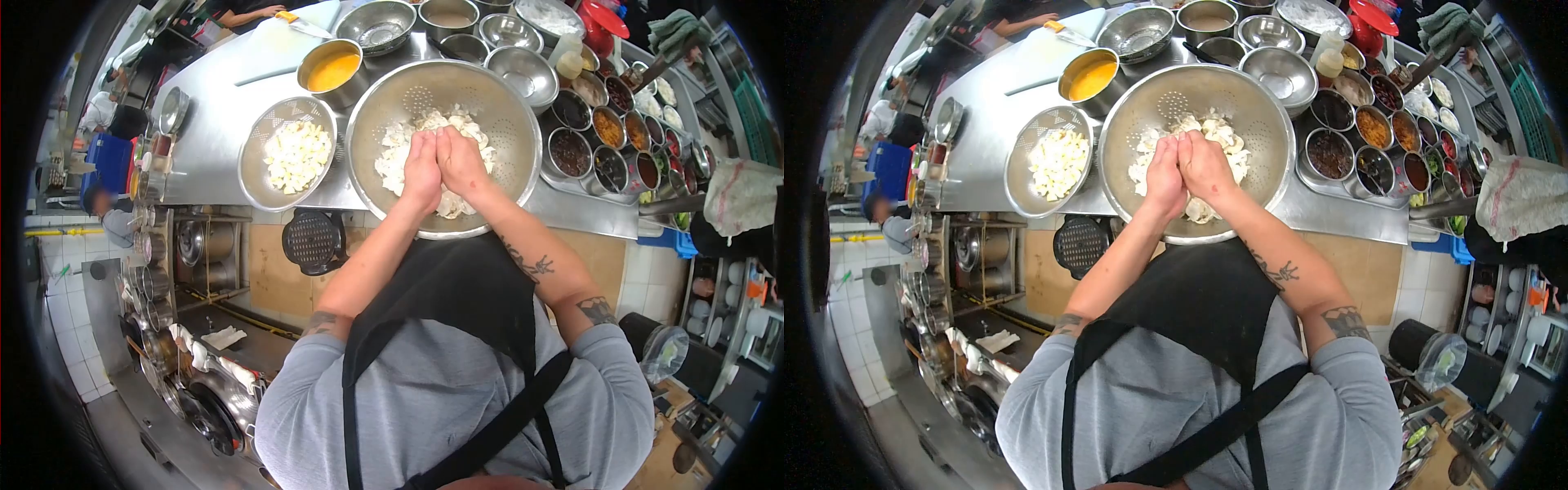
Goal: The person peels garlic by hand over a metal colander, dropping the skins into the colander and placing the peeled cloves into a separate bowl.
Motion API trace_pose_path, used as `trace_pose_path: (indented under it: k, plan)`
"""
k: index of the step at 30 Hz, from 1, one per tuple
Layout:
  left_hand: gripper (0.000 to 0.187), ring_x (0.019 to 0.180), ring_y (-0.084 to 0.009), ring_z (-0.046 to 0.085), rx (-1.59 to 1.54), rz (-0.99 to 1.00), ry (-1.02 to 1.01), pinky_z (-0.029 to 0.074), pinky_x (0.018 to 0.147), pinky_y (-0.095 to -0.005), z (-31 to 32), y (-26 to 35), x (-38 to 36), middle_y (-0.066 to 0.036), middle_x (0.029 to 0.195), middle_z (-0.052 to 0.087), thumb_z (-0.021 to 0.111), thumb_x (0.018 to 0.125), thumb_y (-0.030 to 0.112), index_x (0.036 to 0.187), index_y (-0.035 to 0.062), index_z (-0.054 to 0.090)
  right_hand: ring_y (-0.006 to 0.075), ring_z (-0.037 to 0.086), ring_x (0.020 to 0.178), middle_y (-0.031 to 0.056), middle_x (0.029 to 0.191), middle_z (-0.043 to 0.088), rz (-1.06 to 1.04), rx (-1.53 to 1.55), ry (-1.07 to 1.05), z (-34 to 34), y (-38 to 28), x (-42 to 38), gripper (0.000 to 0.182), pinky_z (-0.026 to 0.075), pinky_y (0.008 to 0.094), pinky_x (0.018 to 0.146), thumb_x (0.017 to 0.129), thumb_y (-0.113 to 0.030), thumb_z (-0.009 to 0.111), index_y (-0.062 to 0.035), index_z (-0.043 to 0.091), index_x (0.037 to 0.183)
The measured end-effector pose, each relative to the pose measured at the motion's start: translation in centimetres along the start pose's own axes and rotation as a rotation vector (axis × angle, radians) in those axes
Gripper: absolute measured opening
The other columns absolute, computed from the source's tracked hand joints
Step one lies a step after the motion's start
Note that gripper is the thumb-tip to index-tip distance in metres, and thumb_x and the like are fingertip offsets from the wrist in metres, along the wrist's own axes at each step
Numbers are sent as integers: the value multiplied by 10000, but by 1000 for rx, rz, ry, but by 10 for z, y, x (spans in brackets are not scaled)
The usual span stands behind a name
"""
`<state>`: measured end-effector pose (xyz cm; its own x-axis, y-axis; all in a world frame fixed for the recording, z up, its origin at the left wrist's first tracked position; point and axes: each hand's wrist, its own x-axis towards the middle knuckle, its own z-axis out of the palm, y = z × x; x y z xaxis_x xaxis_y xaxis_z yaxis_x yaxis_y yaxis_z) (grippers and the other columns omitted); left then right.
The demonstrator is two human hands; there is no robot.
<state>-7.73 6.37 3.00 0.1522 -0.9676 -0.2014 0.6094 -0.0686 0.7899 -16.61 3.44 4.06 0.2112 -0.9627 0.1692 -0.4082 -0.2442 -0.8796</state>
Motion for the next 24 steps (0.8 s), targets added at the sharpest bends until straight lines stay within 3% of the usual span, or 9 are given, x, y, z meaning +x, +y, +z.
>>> trace_pose_path:
  k: [2,5,11,14,17,20,23,24]
  plan:
    - [186,837,-65,526,131,138,-21,445,685,-237,-8,-12,5,-1,943,546,374,1079,272,1097,116,474,445,632,728,268,736,627,-1,92,83,8,3,-2,404,483,477,663,1022,-313,431,31,598,893]
    - [175,855,-67,533,151,66,-37,445,692,-235,-15,-15,2,-2,972,551,380,1079,262,1163,120,436,386,618,669,233,715,621,149,272,75,17,23,-2,413,474,440,634,1027,-311,429,33,598,874]
    - [200,793,-72,507,142,-11,-137,425,647,-238,3,6,-10,-14,990,569,453,1057,215,1225,119,404,278,576,618,186,676,585,108,234,180,13,23,-1,360,457,384,602,1027,-249,463,26,584,828]
    - [232,754,-65,490,208,-65,-301,417,633,-234,-22,5,-2,-9,948,578,487,1043,205,1233,105,398,119,518,608,53,644,555,104,252,102,10,34,3,344,452,316,585,1036,-269,478,14,641,927]
    - [226,706,-70,479,229,-105,-281,407,623,-233,-34,11,1,2,881,568,505,1035,208,1209,91,419,138,569,639,77,666,605,196,443,14,2,19,2,334,463,320,591,1011,-256,525,7,596,819]
    - [176,666,-80,475,247,-221,-139,404,625,-233,-31,33,0,4,844,561,471,1045,236,1128,81,485,109,567,638,42,689,611,98,387,238,4,16,4,333,459,292,573,999,-280,560,-7,615,817]
    - [252,648,-97,469,458,-1,9,416,624,-245,-30,26,1,-6,849,586,431,1051,299,1031,68,530,89,562,632,43,702,610,177,292,-30,-6,12,7,307,450,270,563,988,-292,588,-18,628,856]
    - [274,673,-123,491,665,110,-29,433,643,-279,-34,25,3,-12,854,591,416,1055,305,1026,59,534,87,559,634,39,702,609,262,360,-142,-7,9,6,293,449,265,567,985,-294,596,-19,624,887]
